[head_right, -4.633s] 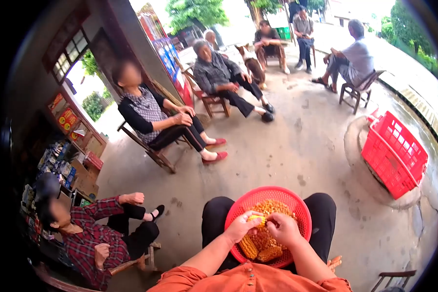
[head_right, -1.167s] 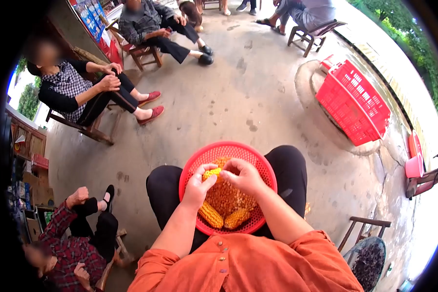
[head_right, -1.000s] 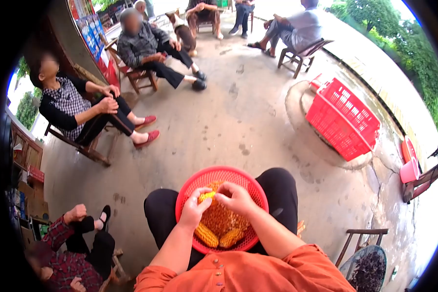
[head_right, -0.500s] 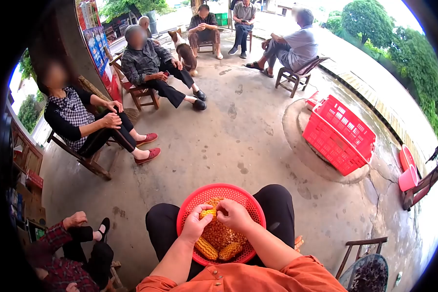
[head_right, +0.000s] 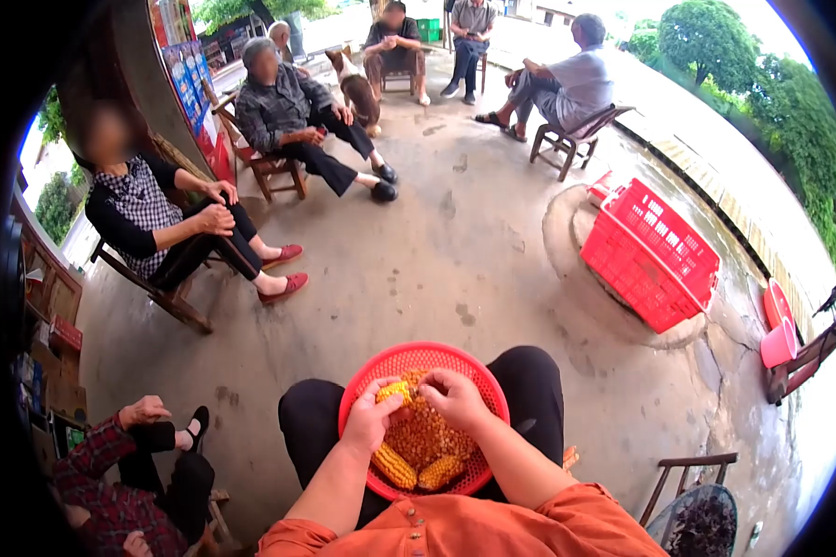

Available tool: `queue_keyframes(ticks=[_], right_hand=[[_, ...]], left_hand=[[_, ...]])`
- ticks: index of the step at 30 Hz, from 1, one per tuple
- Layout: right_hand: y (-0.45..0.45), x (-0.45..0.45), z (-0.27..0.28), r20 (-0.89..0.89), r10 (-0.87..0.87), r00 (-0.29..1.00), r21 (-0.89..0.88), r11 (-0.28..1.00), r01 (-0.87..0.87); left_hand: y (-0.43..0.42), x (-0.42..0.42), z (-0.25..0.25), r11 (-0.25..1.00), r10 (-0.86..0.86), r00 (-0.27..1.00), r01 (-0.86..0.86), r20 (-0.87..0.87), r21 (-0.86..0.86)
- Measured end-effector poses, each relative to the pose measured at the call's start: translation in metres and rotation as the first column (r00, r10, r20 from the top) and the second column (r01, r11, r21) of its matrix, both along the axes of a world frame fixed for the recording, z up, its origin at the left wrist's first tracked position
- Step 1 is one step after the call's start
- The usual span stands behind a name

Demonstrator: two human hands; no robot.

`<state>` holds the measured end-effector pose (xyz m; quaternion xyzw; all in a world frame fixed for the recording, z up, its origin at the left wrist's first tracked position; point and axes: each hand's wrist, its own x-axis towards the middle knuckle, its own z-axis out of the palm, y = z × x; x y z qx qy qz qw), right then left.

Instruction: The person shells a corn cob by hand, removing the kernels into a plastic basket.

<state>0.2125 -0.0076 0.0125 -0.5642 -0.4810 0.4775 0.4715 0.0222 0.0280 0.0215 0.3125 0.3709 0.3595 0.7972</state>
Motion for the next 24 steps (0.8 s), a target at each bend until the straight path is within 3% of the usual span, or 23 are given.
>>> queue_keyframes(ticks=[2, 6, 8, 10, 24], right_hand=[[0.002, 0.003, -0.005, 0.077, -0.010, 0.997, 0.063, 0.998, 0.005], [-0.002, -0.001, 0.011, -0.086, -0.030, 0.996, 0.066, 0.997, 0.036], [-0.001, 0.000, 0.016, -0.113, -0.023, 0.993, 0.075, 0.997, 0.031], [0.000, 0.002, 0.021, 0.247, 0.020, 0.969, 0.252, 0.964, -0.084], [0.000, 0.001, 0.036, 0.421, 0.012, 0.907, 0.368, 0.911, -0.183]], left_hand=[[0.000, -0.001, 0.002, 0.998, 0.033, 0.999, -0.032, 0.034, -0.047], [0.004, -0.005, -0.005, 0.995, 0.037, 0.987, -0.021, 0.159, -0.099], [0.004, -0.005, -0.004, 0.995, 0.029, 0.990, -0.014, 0.142, -0.103], [0.004, -0.004, 0.003, 0.997, -0.001, 0.992, 0.011, 0.127, -0.081], [0.000, -0.001, 0.000, 0.997, -0.075, 0.997, 0.075, 0.000, 0.016]])
